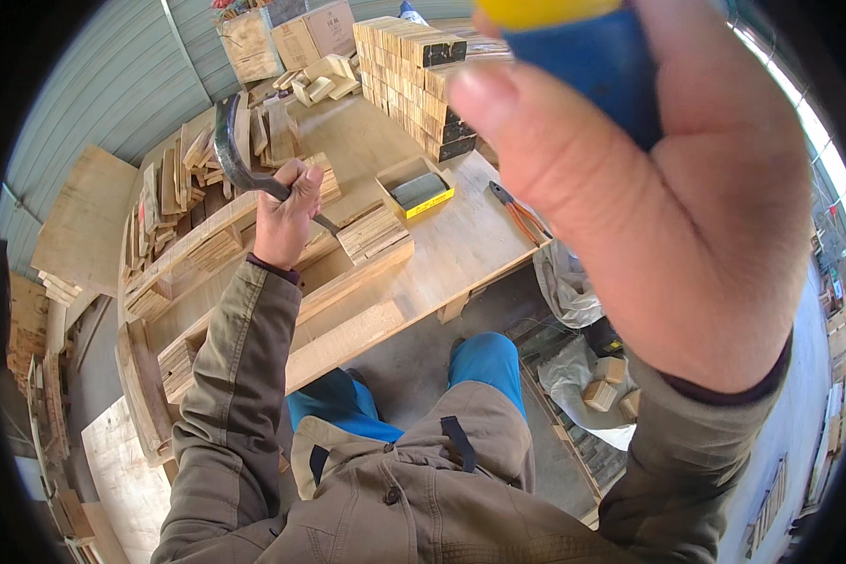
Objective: The person assembles a wooden pallet by hand, using a hammer and a crowbar to drive nails into wooden planks and blocks. The person positions planks, hammers nails, and uses the crowbar to pry and align components.
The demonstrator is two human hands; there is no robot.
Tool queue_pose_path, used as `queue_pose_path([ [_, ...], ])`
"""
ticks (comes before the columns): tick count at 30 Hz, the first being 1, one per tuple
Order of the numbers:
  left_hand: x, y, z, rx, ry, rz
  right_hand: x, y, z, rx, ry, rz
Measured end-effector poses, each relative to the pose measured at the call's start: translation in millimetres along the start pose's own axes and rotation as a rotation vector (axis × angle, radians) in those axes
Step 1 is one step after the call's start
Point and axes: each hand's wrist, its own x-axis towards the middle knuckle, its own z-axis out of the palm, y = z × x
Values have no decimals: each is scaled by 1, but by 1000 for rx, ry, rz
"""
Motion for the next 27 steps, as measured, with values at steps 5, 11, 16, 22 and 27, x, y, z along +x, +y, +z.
queue_pose_path([
  [5,-3,-2,2,-34,37,1,-4,9,25,-433,-373,-99],
  [11,-7,-3,-1,18,2,22,-11,27,15,-302,-413,-145],
  [16,-11,-9,0,-41,28,16,-21,42,11,-94,-198,90],
  [22,-21,-18,3,25,62,77,-46,104,29,27,-134,439],
  [27,-34,-11,11,48,116,74,-79,173,68,96,-246,723],
])
